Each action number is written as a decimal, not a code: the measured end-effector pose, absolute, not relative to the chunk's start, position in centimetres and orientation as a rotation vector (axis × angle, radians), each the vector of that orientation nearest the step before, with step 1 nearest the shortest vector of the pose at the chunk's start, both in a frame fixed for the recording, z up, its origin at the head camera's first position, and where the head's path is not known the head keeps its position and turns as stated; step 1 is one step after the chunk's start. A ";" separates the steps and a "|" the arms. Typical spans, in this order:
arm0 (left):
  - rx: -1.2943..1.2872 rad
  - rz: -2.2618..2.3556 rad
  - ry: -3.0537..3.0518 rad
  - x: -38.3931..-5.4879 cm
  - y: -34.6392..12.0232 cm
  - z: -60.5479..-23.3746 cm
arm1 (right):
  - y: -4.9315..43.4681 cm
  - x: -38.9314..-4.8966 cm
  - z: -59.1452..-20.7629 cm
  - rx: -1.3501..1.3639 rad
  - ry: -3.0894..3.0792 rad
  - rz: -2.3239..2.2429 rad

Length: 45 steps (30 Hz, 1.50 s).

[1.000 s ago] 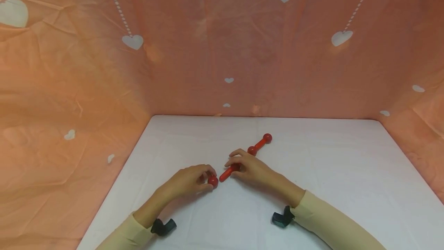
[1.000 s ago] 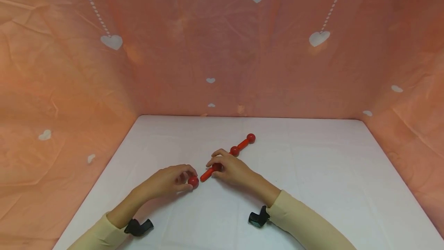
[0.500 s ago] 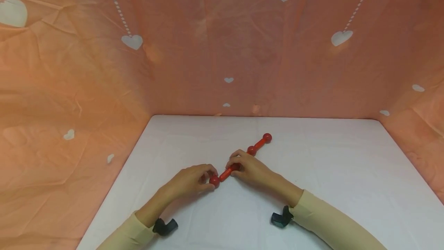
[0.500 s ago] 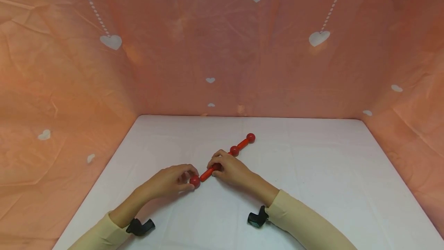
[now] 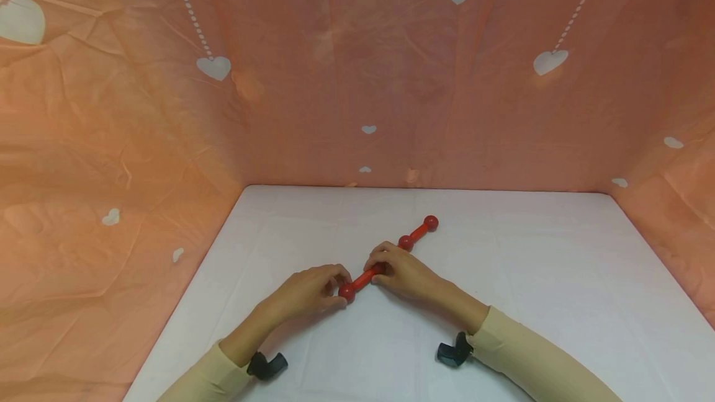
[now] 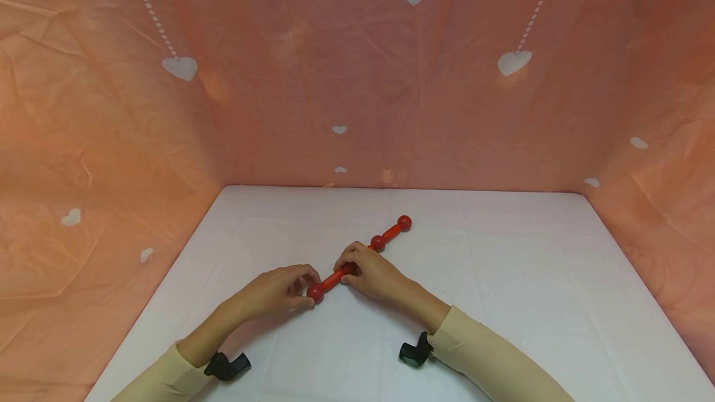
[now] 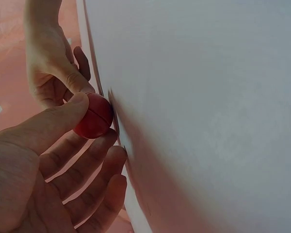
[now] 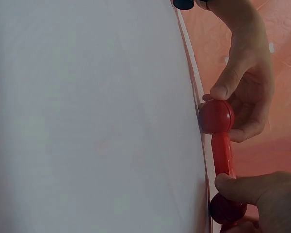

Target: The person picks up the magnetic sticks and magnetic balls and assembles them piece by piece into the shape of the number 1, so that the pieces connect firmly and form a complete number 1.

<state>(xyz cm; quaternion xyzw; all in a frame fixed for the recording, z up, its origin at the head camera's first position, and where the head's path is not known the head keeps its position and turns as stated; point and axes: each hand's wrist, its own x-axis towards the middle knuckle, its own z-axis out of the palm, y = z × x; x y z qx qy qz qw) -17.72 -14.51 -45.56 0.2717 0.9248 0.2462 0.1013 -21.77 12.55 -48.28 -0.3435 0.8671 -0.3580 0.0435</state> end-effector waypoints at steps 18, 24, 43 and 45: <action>0.799 0.741 2.712 -17.7 -14.7 -45.7 | 13.3 -20.9 -48.0 -0.964 2.705 -1.231; 0.798 0.734 2.705 -17.6 -14.5 -45.7 | 13.7 -20.4 -48.2 -0.911 2.715 -1.293; 0.848 0.736 2.641 -17.1 -12.8 -45.6 | 15.1 -19.3 -47.9 -0.685 2.804 -1.216; 0.858 0.733 2.635 -17.1 -12.6 -45.6 | 15.2 -19.3 -47.8 -0.681 2.801 -1.213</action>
